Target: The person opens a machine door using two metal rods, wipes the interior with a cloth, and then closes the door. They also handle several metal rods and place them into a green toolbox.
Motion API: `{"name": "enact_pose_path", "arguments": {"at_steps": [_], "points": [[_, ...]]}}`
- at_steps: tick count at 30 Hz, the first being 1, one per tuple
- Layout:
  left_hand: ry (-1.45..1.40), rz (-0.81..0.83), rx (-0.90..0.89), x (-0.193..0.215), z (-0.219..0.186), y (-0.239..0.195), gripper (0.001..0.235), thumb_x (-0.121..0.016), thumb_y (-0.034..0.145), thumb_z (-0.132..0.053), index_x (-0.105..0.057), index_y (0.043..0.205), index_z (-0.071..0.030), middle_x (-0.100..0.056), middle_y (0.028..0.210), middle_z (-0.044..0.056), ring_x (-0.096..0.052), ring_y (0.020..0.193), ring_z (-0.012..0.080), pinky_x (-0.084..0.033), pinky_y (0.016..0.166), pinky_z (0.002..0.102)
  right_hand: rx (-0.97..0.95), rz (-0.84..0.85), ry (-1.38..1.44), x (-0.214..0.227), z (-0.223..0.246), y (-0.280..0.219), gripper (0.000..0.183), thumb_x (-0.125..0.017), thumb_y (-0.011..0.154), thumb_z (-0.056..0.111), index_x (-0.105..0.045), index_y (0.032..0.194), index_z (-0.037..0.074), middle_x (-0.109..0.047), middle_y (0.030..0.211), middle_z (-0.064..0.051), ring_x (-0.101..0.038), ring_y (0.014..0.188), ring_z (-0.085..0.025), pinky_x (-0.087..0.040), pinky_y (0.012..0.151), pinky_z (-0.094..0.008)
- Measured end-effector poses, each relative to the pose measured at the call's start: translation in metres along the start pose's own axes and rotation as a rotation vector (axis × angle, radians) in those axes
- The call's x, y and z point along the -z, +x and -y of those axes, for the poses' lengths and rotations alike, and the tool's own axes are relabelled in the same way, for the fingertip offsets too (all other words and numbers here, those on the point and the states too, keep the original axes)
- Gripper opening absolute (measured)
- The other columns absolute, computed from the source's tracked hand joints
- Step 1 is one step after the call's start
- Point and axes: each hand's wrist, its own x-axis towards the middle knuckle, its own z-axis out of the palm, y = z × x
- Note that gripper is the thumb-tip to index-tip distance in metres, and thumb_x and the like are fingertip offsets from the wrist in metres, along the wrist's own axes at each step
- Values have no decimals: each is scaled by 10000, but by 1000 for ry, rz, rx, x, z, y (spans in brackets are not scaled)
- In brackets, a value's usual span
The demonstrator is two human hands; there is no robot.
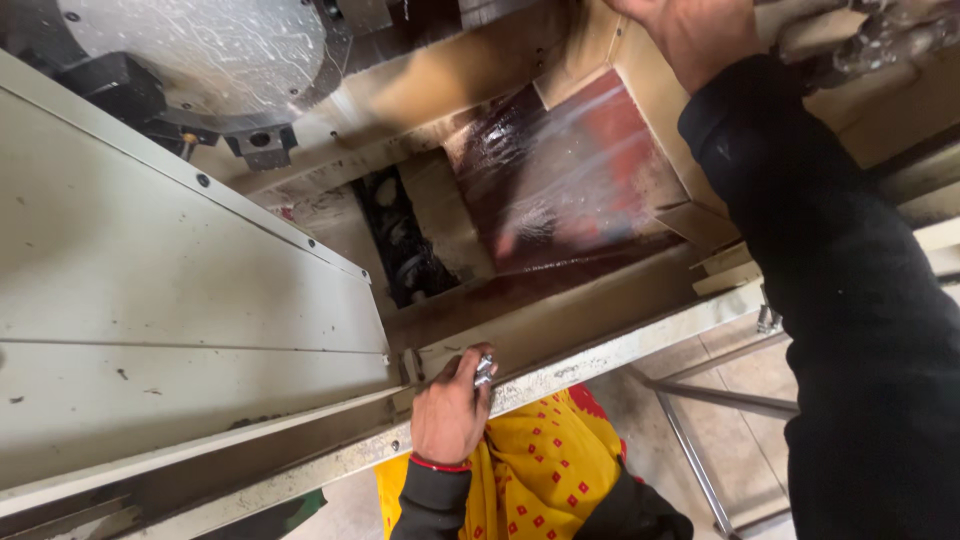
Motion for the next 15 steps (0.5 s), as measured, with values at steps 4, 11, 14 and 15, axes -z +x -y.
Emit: {"name": "enact_pose_path", "arguments": {"at_steps": [4, 11, 14, 15], "points": [[1, -6, 0, 2, -1, 2, 420, -686, 805, -88, -625, 1203, -209, -742, 1081, 107, -719, 855, 374, -566, 711, 482, 16, 88, 183, 13, -16, 18, 605, -491, 1184, 252, -239, 1670, 509, -570, 989, -68, -597, 760, -216, -518, 808, -394], [-6, 28, -13, -2, 8, -1, 406, -681, 822, -102, -626, 1208, -219, -737, 1071, 114, -724, 856, 373, -573, 705, 481, 7, 186, 459, 17, -19, 18, 547, -444, 1241, 269, -218, 1665, 530, -433, 1504, -341, -562, 1222, -600, -480, 1067, -686], [-13, 24, -33, -4, 9, 0, 411, -681, 814, -101, -628, 1205, -214, -741, 1049, 114, -721, 852, 379, -567, 697, 492, -2, 164, 475, 11, -21, 22, 496, -430, 1235, 329, -212, 1619, 555, -343, 1639, -384, -507, 1269, -655, -481, 1025, -694], [-17, 15, -47, -4, 10, 0, 419, -680, 805, -97, -626, 1206, -210, -743, 1040, 116, -719, 851, 383, -564, 695, 497, -7, 154, 490, 11, -22, 25, 480, -424, 1240, 349, -217, 1618, 558, -323, 1645, -396, -489, 1266, -678, -481, 1005, -702]]}}
